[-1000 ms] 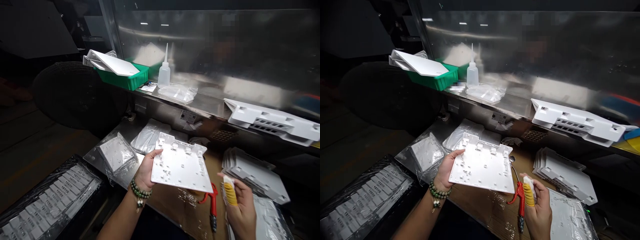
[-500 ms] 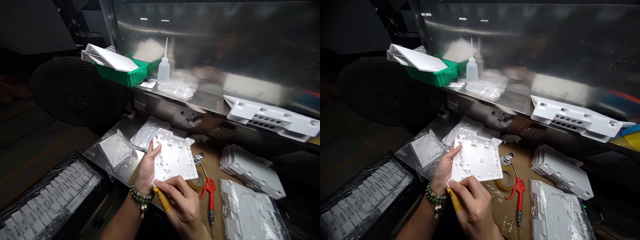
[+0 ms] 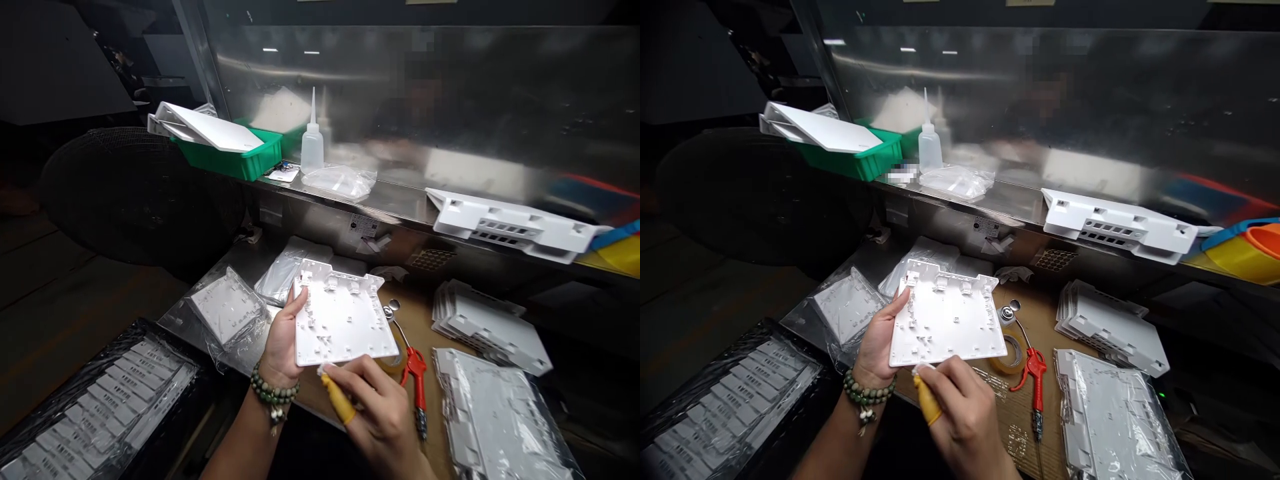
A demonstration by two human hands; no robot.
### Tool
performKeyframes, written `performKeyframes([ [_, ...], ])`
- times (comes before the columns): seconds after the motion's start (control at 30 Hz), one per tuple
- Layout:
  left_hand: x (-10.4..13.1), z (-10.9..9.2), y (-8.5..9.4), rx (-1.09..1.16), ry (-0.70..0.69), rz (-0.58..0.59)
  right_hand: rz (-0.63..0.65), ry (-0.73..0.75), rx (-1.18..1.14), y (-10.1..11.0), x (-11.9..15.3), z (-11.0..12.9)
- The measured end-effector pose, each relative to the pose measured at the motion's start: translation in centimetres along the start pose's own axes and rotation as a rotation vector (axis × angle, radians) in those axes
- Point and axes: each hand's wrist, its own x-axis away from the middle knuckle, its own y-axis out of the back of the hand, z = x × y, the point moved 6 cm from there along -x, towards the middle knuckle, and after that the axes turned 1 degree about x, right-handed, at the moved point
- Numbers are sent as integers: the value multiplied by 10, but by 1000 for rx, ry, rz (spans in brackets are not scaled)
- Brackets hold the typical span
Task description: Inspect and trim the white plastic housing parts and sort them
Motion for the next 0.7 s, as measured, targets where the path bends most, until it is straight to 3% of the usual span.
performKeyframes([
  [0.1, 1, -11, 8, 18, 19, -11, -38, -139, -13, 34, 17, -26],
  [0.23, 6, -27, 16, -5, 51, 128, -247, -352, 115, 91, 41, -69],
  [0.3, 8, -34, 20, -9, 39, 198, -332, -400, 170, 109, 47, -79],
  [0.4, 10, -41, 25, 14, 38, 284, -328, -361, 191, 111, 44, -77],
  [0.57, 13, -41, 29, 83, 76, 354, -125, -231, 262, 88, 33, -77],
  [0.7, 17, -40, 36, 92, 57, 321, -169, -234, 278, 94, 38, -79],
])
